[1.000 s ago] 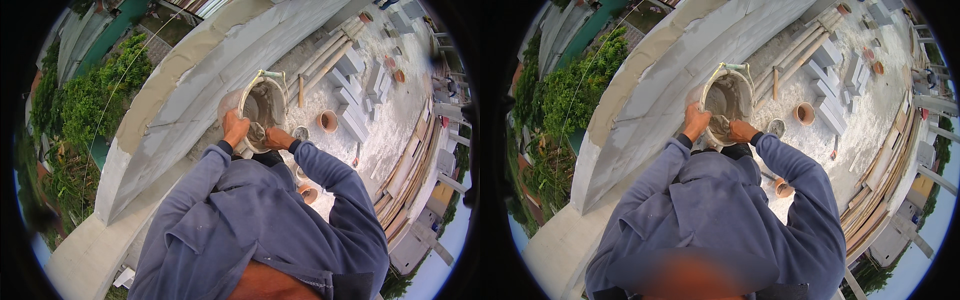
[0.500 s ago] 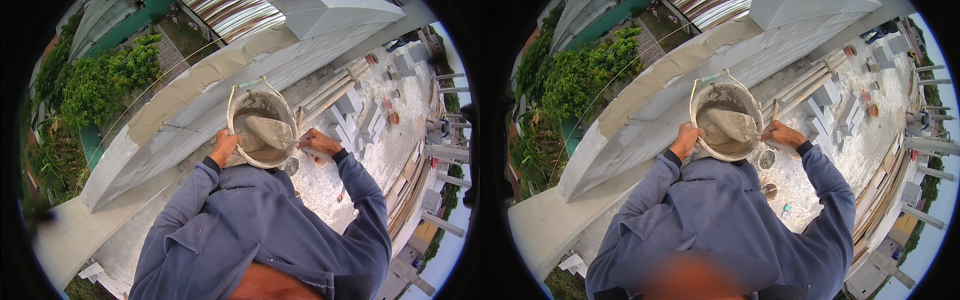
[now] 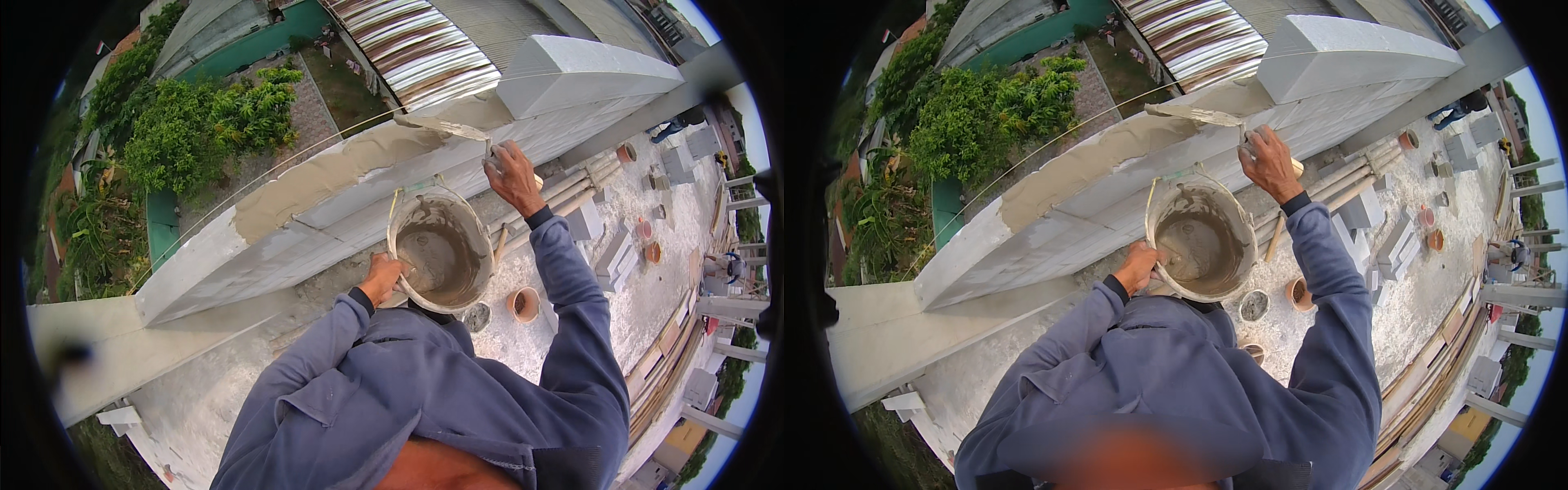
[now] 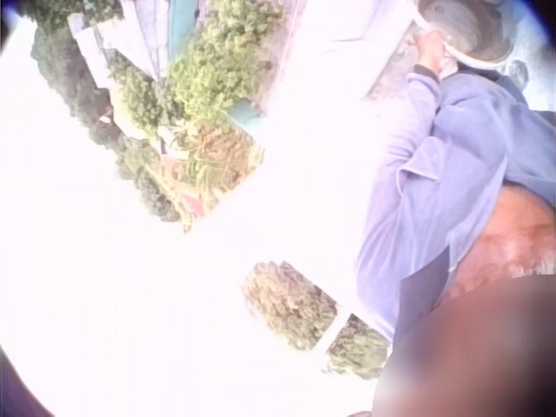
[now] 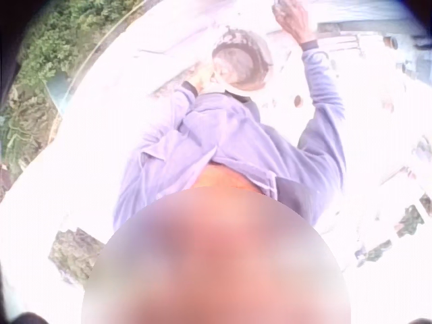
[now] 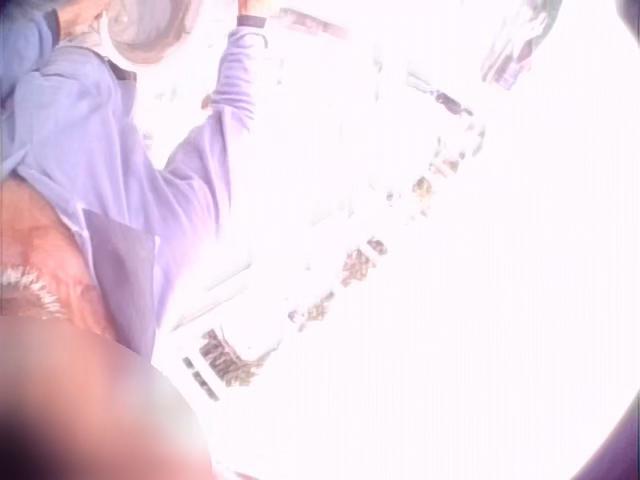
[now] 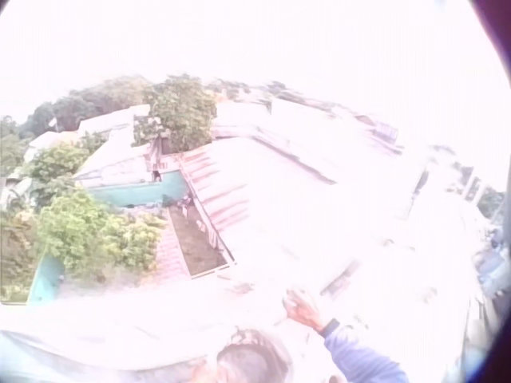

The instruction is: The person scoops cement from a bucket with a trowel and spreads it onto a wall. They then lift a large white tile, place it onto the cemented area, and tap it into position with a hammer. The person measures the wall with a tape measure and continues to apply cement and set tiles.

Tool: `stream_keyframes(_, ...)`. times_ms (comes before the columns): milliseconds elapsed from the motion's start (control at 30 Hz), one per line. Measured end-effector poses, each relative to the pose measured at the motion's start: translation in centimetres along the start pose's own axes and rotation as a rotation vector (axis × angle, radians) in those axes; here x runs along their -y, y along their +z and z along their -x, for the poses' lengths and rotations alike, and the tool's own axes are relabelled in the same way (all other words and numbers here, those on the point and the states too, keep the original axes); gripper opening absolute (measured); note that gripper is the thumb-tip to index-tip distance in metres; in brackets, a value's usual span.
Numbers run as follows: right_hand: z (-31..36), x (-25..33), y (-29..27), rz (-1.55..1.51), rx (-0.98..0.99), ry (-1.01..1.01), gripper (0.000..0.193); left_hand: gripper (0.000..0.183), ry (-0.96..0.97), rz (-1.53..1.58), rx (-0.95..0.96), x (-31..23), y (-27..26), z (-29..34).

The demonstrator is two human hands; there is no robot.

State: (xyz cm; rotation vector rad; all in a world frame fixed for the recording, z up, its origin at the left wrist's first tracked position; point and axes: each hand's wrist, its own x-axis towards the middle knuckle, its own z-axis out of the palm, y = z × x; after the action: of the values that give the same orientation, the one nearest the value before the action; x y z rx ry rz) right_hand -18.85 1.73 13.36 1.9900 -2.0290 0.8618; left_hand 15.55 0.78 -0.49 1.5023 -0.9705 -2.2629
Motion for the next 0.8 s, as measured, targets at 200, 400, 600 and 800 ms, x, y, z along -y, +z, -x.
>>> stream_keyframes(200,7.2,1.7,8.1,0.202,-0.143,0.031,0.040,0.015,0.011,-0.168,-0.126,1.6,-2.1,1.5)
stream_keyframes(400,8.9,6.7,-0.3,0.037,0.021,0.296,0.034,0.017,-0.062,-0.198,-0.105,3.8,-3.9,0.7)
stream_keyframes(600,-0.8,6.2,-9.4,-0.572,0.446,0.852,0.034,0.021,-0.078,-0.089,-0.062,4.5,-3.0,0.4)
stream_keyframes(800,-7.0,8.8,-7.0,-0.866,0.575,1.239,0.032,0.021,-0.088,-0.019,0.004,3.7,-3.0,1.2)
